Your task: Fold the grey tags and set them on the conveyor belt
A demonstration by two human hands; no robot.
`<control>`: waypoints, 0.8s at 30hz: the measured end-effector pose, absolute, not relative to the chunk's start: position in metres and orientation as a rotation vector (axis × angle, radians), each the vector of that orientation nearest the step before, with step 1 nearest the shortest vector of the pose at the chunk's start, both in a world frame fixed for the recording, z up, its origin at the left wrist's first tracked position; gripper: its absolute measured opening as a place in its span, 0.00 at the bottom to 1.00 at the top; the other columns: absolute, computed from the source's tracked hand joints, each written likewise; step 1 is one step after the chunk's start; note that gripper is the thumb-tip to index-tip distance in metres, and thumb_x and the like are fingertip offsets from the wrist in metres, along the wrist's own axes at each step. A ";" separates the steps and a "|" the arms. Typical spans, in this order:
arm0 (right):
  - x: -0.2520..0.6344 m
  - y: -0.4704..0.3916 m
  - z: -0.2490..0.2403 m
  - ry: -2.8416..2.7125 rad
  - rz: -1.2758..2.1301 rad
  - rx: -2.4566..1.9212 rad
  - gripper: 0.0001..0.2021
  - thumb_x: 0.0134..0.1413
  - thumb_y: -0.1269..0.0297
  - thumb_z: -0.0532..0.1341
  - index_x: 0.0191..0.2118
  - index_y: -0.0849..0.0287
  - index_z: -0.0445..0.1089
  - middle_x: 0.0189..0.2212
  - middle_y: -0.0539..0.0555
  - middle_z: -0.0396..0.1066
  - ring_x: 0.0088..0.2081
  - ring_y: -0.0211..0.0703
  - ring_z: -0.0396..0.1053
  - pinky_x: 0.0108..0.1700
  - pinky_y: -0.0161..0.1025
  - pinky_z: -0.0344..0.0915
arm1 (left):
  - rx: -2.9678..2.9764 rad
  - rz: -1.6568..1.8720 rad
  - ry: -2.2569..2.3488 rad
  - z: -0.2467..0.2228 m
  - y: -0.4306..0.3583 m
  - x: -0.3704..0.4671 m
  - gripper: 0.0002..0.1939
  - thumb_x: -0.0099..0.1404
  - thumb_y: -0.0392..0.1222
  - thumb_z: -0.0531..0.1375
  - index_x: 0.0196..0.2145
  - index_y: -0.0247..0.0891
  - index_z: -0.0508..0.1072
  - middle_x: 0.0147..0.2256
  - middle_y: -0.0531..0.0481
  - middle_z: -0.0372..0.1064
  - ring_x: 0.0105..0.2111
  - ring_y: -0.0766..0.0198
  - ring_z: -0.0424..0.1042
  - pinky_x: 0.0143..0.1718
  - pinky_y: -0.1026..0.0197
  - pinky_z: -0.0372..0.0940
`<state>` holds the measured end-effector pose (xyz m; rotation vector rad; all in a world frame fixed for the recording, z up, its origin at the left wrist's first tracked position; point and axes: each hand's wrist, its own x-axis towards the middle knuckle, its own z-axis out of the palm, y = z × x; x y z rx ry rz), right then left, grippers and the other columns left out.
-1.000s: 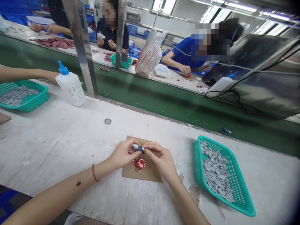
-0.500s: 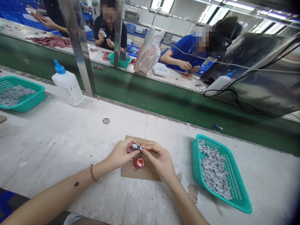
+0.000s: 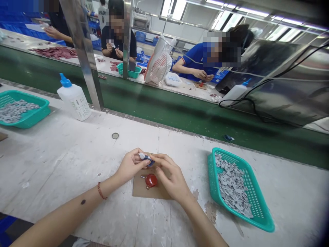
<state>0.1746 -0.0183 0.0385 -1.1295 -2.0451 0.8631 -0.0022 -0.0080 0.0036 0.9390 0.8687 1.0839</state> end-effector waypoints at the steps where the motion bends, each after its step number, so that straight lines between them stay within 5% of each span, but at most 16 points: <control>1: 0.175 -0.018 0.040 -2.022 0.922 -1.130 0.20 0.59 0.74 0.52 0.53 0.50 0.69 0.49 0.55 0.70 0.50 0.47 0.67 0.53 0.48 0.65 | 0.942 1.072 0.853 0.004 -0.008 -0.002 0.15 0.56 0.47 0.67 0.33 0.36 0.67 0.32 0.49 0.77 0.33 0.62 0.77 0.36 0.61 0.72; 15: 0.176 -0.027 0.045 -2.182 0.392 -0.962 0.19 0.62 0.62 0.57 0.58 0.51 0.65 0.47 0.56 0.74 0.48 0.46 0.71 0.50 0.44 0.67 | 1.037 0.968 0.827 0.018 -0.016 -0.001 0.15 0.57 0.50 0.65 0.33 0.37 0.68 0.23 0.56 0.69 0.23 0.69 0.68 0.27 0.68 0.61; 24: 0.244 -0.025 0.079 -2.122 0.362 -1.249 0.14 0.61 0.58 0.57 0.51 0.53 0.70 0.46 0.54 0.75 0.49 0.44 0.70 0.51 0.41 0.65 | 1.208 0.783 1.069 0.040 0.019 0.014 0.17 0.54 0.53 0.66 0.34 0.38 0.73 0.35 0.47 0.75 0.36 0.60 0.74 0.35 0.64 0.69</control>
